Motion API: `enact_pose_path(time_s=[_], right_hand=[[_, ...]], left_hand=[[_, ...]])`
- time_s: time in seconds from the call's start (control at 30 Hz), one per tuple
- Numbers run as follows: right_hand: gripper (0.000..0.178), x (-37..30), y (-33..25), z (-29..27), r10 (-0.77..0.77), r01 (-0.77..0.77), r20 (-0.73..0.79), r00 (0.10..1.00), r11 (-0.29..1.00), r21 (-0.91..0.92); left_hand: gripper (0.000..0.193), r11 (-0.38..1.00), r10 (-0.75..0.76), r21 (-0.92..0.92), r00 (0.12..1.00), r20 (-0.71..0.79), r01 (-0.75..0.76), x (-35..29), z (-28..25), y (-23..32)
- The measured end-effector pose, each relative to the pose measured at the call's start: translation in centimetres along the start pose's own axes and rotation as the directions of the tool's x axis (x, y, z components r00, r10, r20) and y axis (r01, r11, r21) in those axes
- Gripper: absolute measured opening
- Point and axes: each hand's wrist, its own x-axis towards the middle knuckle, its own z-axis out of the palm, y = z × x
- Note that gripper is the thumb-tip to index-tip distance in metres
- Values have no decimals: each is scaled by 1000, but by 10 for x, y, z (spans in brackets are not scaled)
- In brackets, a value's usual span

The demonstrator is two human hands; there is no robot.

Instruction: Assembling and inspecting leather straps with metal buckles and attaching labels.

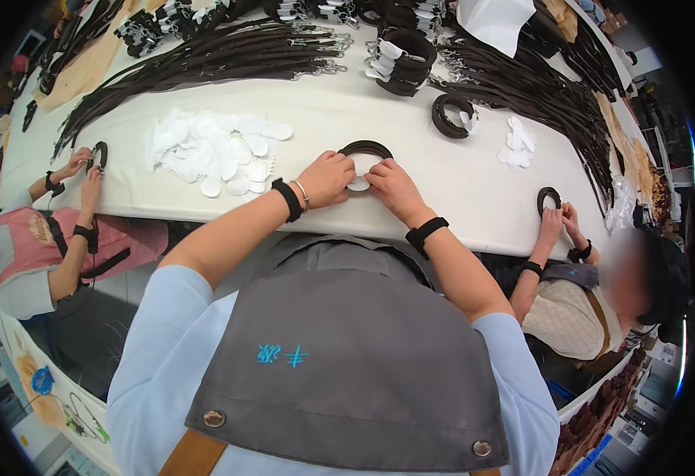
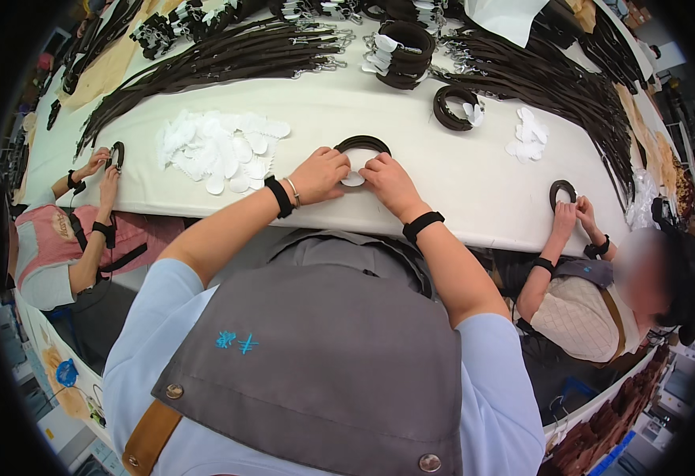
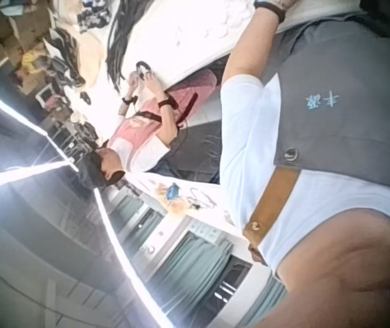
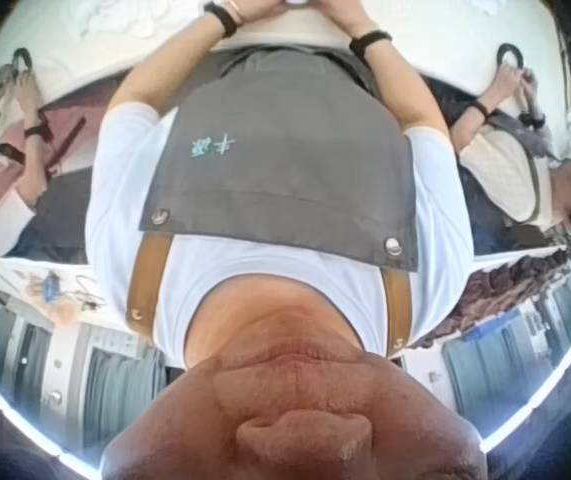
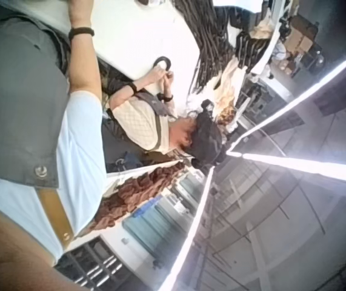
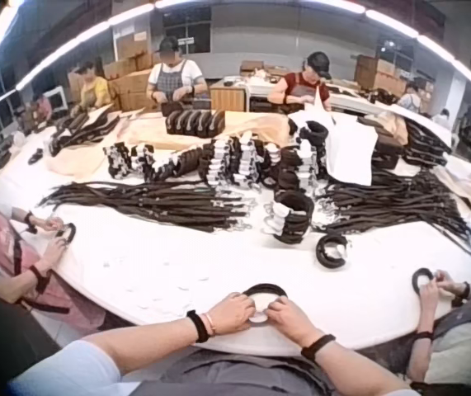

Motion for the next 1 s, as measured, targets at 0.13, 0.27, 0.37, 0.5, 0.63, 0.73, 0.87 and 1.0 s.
enact_pose_path(time_s=[0.13, 0.27, 0.37, 0.5, 0.63, 0.73, 0.87, 1.0], right_hand=[[19, 5, -2, -5, 44, -44, 4, 999, 993, 109], [13, 10, -3, -6, 163, -154, -3, 987, 938, 311], [12, 20, -2, 4, 206, -211, 52, 977, 914, 347], [13, 17, -1, 18, 344, -291, -26, 938, 830, 475], [7, 23, -24, 16, 291, -223, -142, 946, 903, 366], [4, 17, -27, 9, -29, 87, -270, 963, 975, 205], [7, 11, -12, 11, 283, -182, -206, 937, 896, 406], [9, 7, -8, 7, 374, -291, -24, 927, 758, 584]], left_hand=[[18, 994, -104, -42, 984, -148, 99, -6, 19, -1], [10, 994, -99, -72, 973, -211, 85, -7, 21, 1], [10, 995, -92, -46, 972, -218, 84, -8, 21, 0], [10, 998, -62, 13, 977, -202, 66, -5, 16, 5], [12, 993, -88, 70, 991, -100, 95, -5, 11, 4], [8, 998, -39, 41, 978, -206, 48, -14, 19, 5], [20, 983, -80, -177, 976, -204, 43, -5, 13, 0], [28, 638, -476, -650, 875, 90, 413, 9, -4, 8]])
